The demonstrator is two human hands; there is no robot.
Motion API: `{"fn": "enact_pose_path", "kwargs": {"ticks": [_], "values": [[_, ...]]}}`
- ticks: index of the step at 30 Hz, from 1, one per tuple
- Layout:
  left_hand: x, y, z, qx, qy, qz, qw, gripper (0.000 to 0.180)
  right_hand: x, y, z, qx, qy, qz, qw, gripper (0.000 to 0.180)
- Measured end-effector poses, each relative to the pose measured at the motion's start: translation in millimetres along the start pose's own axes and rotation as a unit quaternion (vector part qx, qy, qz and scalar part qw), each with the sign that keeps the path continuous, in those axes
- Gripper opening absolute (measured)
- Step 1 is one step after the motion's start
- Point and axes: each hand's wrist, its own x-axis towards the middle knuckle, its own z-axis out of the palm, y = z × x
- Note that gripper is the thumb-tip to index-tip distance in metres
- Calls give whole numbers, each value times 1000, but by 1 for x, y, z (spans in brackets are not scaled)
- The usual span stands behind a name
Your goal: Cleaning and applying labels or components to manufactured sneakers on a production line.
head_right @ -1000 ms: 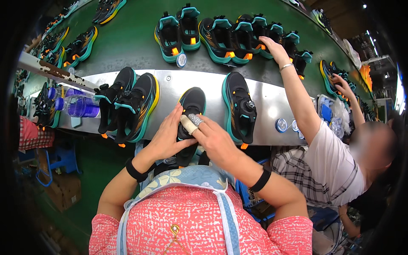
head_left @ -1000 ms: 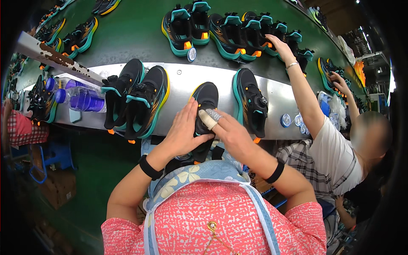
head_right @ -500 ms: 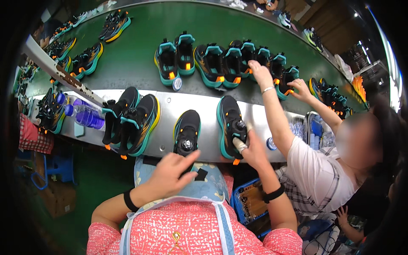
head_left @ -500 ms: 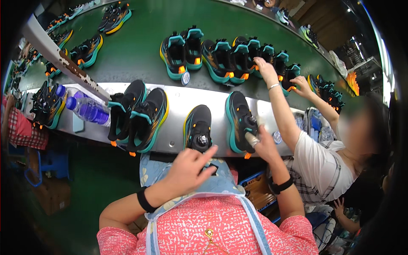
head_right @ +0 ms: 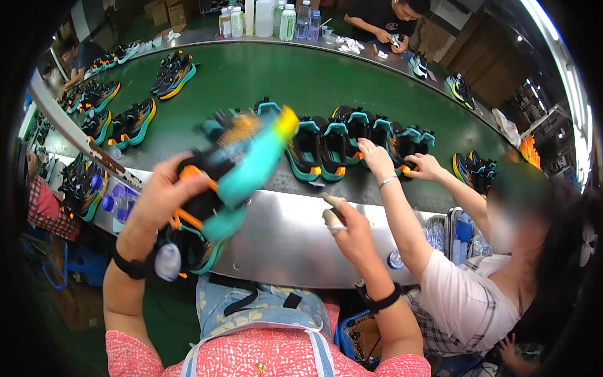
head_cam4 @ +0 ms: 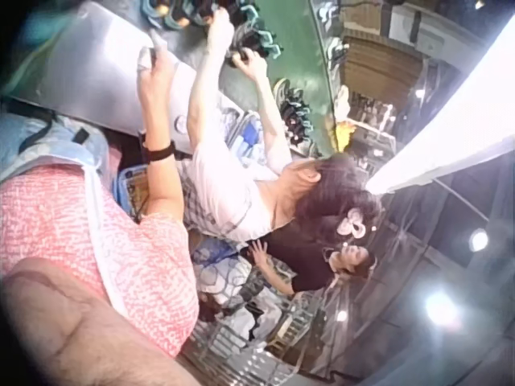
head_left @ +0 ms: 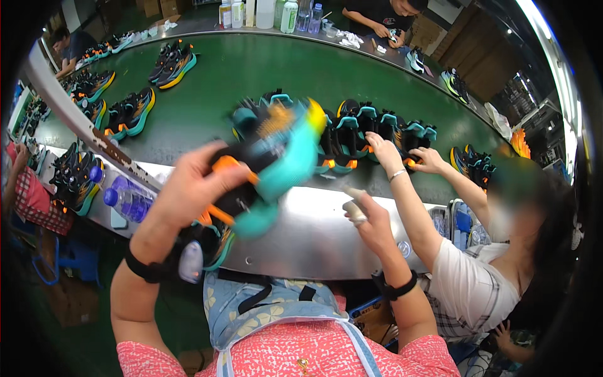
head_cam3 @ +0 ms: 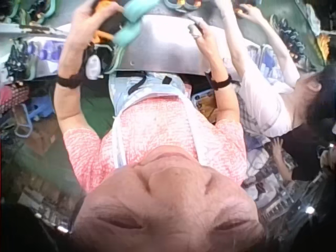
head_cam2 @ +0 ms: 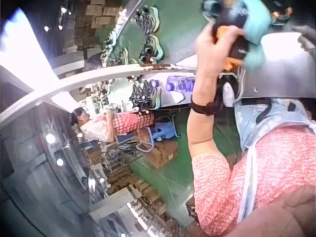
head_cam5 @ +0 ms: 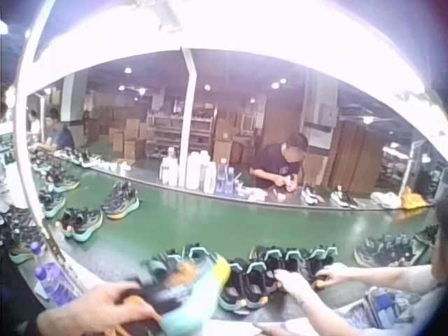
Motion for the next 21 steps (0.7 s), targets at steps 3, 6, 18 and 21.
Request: {"fn": "enact_pose_path", "kwargs": {"ticks": [3, 6, 18, 21], "values": [[57, -21, -40, 357, 157, 191, 901, 24, 52, -16, 37, -95, -28, -168, 981, 45], [115, -77, -110, 509, 236, 198, 804, 21, 107, -38, 91, -226, -24, -255, 940, 46], [146, -97, -51, 552, -43, 75, 829, 31, 193, 40, 128, -329, -7, -230, 916, 23], [149, -119, -46, 547, -125, 45, 827, 50, 187, 52, 80, -330, 36, -238, 913, 24]]}}
